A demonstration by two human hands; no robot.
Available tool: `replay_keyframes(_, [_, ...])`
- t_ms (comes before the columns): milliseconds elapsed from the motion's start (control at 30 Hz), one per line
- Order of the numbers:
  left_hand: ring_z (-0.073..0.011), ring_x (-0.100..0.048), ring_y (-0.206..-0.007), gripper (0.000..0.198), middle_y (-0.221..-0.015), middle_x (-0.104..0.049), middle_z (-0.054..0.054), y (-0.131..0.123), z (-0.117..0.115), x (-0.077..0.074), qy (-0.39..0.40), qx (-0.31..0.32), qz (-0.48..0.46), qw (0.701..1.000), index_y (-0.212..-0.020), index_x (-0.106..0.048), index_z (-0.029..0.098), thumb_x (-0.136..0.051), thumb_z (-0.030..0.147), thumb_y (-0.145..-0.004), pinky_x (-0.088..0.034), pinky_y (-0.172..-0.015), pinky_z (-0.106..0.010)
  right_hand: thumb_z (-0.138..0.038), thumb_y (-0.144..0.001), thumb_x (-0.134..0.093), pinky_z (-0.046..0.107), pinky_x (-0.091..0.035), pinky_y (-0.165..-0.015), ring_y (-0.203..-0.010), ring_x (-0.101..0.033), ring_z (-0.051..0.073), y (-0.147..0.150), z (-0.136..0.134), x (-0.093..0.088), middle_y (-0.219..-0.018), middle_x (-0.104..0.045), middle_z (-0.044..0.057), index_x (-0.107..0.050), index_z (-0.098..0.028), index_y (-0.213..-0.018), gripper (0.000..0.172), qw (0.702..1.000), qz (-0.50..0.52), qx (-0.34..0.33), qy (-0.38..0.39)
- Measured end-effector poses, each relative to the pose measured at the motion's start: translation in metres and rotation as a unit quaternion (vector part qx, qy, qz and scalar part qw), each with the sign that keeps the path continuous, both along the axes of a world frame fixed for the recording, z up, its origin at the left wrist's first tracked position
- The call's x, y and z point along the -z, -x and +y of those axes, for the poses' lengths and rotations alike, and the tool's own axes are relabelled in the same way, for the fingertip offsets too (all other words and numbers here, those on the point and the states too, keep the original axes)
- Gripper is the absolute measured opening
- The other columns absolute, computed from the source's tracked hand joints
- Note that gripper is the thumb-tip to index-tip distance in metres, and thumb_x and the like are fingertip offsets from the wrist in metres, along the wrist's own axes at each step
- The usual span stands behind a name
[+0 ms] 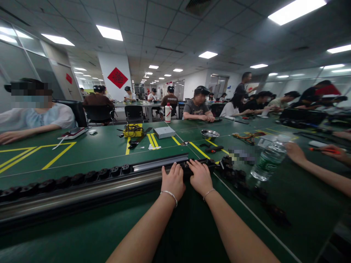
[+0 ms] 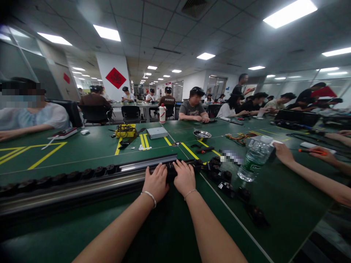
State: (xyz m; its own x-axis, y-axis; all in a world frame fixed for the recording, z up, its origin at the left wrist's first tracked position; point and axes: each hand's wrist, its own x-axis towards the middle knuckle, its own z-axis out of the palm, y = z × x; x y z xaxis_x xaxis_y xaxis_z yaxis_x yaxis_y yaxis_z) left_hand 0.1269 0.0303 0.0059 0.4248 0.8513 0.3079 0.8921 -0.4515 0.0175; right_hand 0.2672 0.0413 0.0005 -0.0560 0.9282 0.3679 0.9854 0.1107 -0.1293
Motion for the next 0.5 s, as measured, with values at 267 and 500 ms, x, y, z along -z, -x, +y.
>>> replay_keyframes(267, [-0.0261,-0.024,-0.132,0.061,-0.143,-0.035,-0.007,0.0002,0.0021,0.0012,0.016,0.005,-0.011,1.000,-0.134,-0.033,0.018,-0.041,0.032,-0.075,-0.017,-0.103,-0.062,-0.012,-0.066,-0.042,0.036,-0.015,-0.105,-0.126,-0.034,0.017,0.0006,-0.0007,-0.0002,-0.136,-0.043,-0.001,-0.049,-0.022,-0.126,0.061,1.000,0.015,-0.002,-0.005])
replay_keyframes(500, [-0.0265,-0.024,-0.132,0.062,-0.143,-0.035,-0.007,0.0002,0.0032,0.0027,0.015,0.002,-0.007,1.000,-0.134,-0.033,0.019,-0.041,0.034,-0.075,-0.018,-0.103,-0.062,-0.011,-0.066,-0.042,0.037,-0.015,-0.104,-0.126,-0.034,0.017,-0.0003,0.0010,0.0022,-0.136,-0.044,-0.001,-0.049,-0.023,-0.126,0.061,1.000,0.017,-0.002,-0.009])
